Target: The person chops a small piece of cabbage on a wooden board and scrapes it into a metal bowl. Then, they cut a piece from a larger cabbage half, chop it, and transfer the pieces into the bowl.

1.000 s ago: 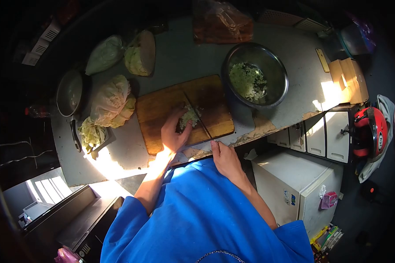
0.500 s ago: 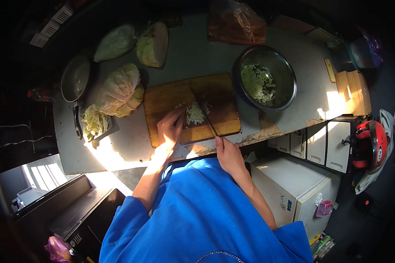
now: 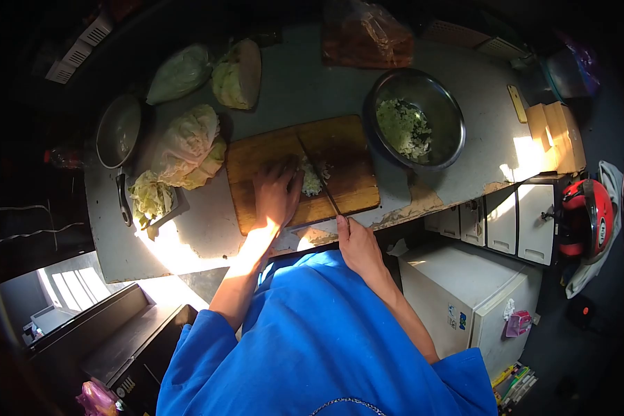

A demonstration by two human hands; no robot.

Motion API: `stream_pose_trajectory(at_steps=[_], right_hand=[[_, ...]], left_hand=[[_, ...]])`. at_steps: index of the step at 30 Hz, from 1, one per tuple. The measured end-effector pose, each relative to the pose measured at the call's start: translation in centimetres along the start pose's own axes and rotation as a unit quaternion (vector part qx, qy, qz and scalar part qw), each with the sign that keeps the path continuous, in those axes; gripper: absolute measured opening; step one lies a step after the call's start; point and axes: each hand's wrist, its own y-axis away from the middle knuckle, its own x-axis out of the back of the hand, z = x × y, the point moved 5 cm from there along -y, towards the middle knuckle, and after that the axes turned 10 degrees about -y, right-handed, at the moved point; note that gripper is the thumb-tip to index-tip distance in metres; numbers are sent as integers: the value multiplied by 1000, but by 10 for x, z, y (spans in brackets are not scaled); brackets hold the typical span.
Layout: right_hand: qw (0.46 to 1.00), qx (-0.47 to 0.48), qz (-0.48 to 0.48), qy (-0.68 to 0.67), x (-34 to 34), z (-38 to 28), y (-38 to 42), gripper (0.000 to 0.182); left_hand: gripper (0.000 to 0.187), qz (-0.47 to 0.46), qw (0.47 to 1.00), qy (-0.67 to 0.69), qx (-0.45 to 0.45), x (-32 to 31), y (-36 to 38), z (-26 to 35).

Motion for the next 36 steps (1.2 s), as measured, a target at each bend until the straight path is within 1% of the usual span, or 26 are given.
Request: stream_pose_trajectory(at_steps=[1,4,5,7,8,11,16,18,19,21,22,25,27,28,30,31,33,34,36], right_hand=[[1000,-12,13,24,-3,3,0,50],[999,-31,7,37,-1,0,2,50],[999,-27,13,38,1,1,0,50],[999,37,12,-11,2,-2,-2,50],[999,23,-8,-39,3,2,-2,50],[998,1,-10,-54,8,-3,2,50],[999,11,-13,-46,3,-3,2,50],[999,30,6,-39,-1,0,-1,50],[999,28,4,-39,-2,-1,-1,50],[1000,-21,1,4,-4,-1,0,53],[1000,-19,4,3,-5,-1,-1,53],[1000,-2,22,16,-1,1,-4,52],[999,1,-24,-38,4,0,-4,51],[999,-1,-24,-39,6,0,-3,51],[998,4,-9,-68,10,-1,1,51],[998,3,-9,-68,11,-1,1,51],[999,1,-6,-49,9,1,1,50],[999,0,-9,-49,5,4,-1,50],[999,28,31,-1,-1,9,-2,50]], left_hand=[[25,-3,1000,-1,1,-3,3,0],[24,-20,999,-21,-15,-10,8,1],[25,-20,1000,-20,-10,-10,9,1],[26,-17,1000,-17,-5,-10,6,1],[25,-27,999,-24,-13,-10,7,0],[24,-39,999,-36,-13,-9,12,1],[23,-33,999,-30,-9,-12,11,0],[21,-31,999,-26,-11,-13,11,-1],[21,-34,999,-26,-9,-13,12,-1],[20,-47,998,-26,-11,-12,11,0],[20,-45,999,-26,-13,-11,9,1],[20,-27,999,-9,-17,-9,7,0],[22,6,997,76,0,-3,5,-4],[22,3,997,76,-1,0,6,-3],[24,6,989,134,62,8,8,-5],[24,6,989,135,63,8,9,-3],[25,-20,979,165,115,6,17,-5],[25,-20,979,164,118,1,19,-6],[24,18,986,153,61,-1,23,-2]])
